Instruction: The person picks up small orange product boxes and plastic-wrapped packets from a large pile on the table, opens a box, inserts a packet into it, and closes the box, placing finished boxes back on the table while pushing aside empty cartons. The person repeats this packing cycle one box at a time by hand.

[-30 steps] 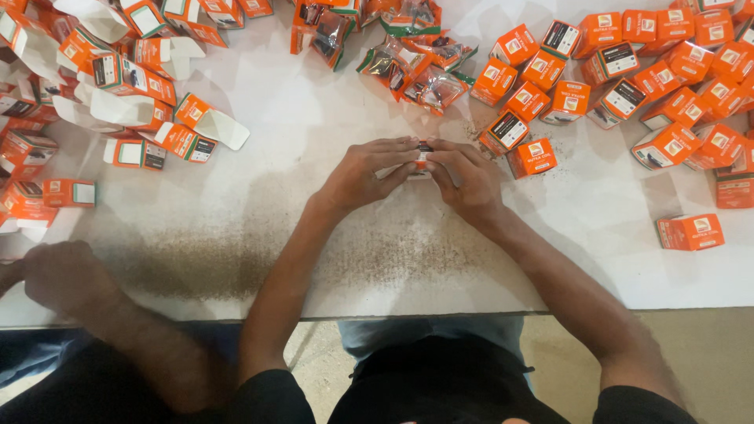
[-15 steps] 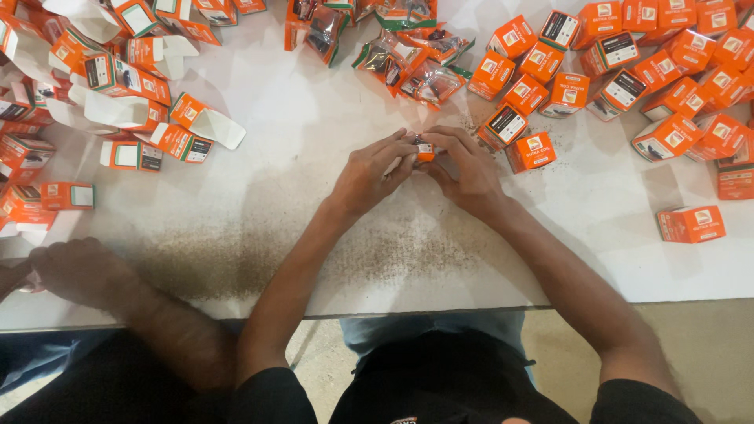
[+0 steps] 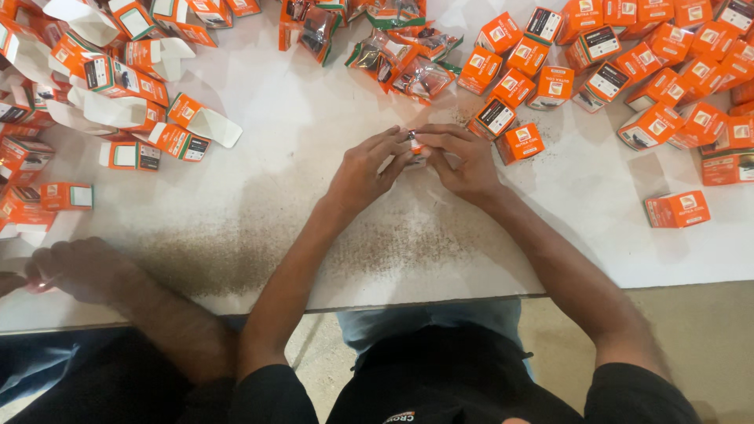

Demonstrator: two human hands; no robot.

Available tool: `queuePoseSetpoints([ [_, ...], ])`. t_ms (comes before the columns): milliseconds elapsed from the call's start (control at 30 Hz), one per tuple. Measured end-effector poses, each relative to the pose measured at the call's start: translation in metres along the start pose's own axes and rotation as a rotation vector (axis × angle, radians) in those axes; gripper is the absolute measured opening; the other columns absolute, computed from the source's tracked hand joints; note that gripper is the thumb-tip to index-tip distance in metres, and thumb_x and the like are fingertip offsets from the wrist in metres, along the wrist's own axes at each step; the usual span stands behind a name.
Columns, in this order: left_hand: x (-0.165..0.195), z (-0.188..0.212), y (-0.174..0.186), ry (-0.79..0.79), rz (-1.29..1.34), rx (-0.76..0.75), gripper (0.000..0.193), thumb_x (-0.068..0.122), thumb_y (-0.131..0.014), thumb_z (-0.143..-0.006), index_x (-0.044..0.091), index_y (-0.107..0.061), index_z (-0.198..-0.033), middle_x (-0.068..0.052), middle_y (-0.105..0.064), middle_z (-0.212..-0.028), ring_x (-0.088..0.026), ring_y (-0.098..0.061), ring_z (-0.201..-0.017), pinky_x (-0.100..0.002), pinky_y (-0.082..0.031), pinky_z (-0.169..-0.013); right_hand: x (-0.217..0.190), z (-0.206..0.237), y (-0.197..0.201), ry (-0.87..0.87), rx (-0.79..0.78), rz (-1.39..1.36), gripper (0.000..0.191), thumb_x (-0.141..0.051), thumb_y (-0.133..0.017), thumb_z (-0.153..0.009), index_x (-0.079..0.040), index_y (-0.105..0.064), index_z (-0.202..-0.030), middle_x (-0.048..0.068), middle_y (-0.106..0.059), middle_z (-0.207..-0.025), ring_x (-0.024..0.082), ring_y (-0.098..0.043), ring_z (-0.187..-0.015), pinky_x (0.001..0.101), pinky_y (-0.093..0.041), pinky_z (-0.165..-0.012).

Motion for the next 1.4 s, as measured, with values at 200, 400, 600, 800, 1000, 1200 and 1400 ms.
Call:
queuePoseSetpoints([
  [200, 0.006, 0.003, 0.002, -0.07, 0.0, -0.062, 0.025, 0.013, -0.084, -0.087, 0.007, -0.073, -0.108, -0.011, -0.07, -0.125, -0.032, -0.065, -0.127, -0.04, -0.057, -0.102, -0.007, -0.001, 0.002, -0.039, -0.046, 0.013, 0.016, -0.002, -0.071, -0.098, -0.004, -0.071, -0.114, 0.012, -0.073, -0.128, 0.025, -0.075, -0.11, 0.0334, -0.063, -0.089],
  [400, 0.018, 0.008, -0.004, -0.145, -0.183, -0.065, 0.019, 0.011, -0.084, -0.087, 0.011, -0.073, -0.102, -0.005, -0.069, -0.12, -0.029, -0.068, -0.124, -0.039, -0.058, -0.099, -0.029, 0.004, 0.005, 0.141, -0.246, 0.235, 0.026, -0.015, -0.078, -0.088, -0.009, -0.074, -0.112, 0.013, -0.067, -0.132, 0.031, -0.069, -0.116, 0.0419, -0.058, -0.093],
  [600, 0.019, 0.007, -0.004, -0.152, -0.189, -0.128, 0.033, 0.002, -0.076, -0.082, 0.011, -0.073, -0.113, -0.006, -0.064, -0.133, -0.031, -0.057, -0.135, -0.045, -0.05, -0.11, -0.02, 0.009, -0.008, 0.107, -0.182, 0.347, 0.03, -0.018, -0.081, -0.083, -0.008, -0.073, -0.11, 0.012, -0.062, -0.139, 0.031, -0.063, -0.122, 0.0424, -0.054, -0.095],
  [800, -0.014, -0.032, 0.005, -0.222, -0.532, 0.059, 0.076, -0.001, -0.072, -0.089, 0.017, -0.049, -0.159, -0.007, -0.032, -0.172, -0.029, -0.028, -0.164, -0.045, -0.037, -0.13, -0.004, 0.017, 0.024, -0.067, 0.202, 0.947, 0.038, -0.005, -0.074, -0.095, -0.012, -0.063, -0.132, 0.017, -0.047, -0.152, 0.039, -0.046, -0.143, 0.0517, -0.039, -0.117],
  [1000, -0.049, -0.106, 0.004, -0.133, -0.38, 0.058, 0.121, 0.054, -0.096, -0.071, 0.02, -0.028, -0.165, -0.026, -0.001, -0.168, -0.053, -0.001, -0.155, -0.068, -0.024, -0.12, -0.007, 0.01, 0.004, 0.028, 0.06, 0.669, 0.056, -0.013, -0.074, -0.082, -0.003, -0.056, -0.135, 0.027, -0.04, -0.15, 0.048, -0.034, -0.142, 0.064, -0.027, -0.113],
  [1200, -0.033, -0.159, -0.014, 0.057, -0.587, -0.045, 0.128, 0.074, -0.09, -0.054, 0.025, -0.037, -0.16, -0.025, -0.008, -0.167, -0.051, 0.004, -0.152, -0.09, -0.002, -0.106, -0.007, 0.009, -0.028, 0.063, -0.123, 0.488, 0.056, -0.011, -0.07, -0.086, -0.006, -0.056, -0.14, 0.022, -0.047, -0.149, 0.042, -0.042, -0.14, 0.0535, -0.036, -0.118],
  [1400, -0.054, -0.185, -0.025, 0.248, -0.593, -0.135, 0.082, 0.062, -0.082, -0.063, 0.02, -0.067, -0.132, -0.02, -0.025, -0.166, -0.046, -0.005, -0.155, -0.087, -0.008, -0.109, 0.007, 0.008, -0.02, 0.058, -0.163, 0.417, 0.052, -0.017, -0.072, -0.089, -0.003, -0.056, -0.137, 0.022, -0.053, -0.143, 0.042, -0.043, -0.139, 0.0531, -0.035, -0.118],
])
Point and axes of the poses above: each hand's wrist, its own z-axis away from the middle knuckle, its own y-axis out of the back of the hand, x = y × z, the point moved 8 cm from there along -z, towards the middle knuckle
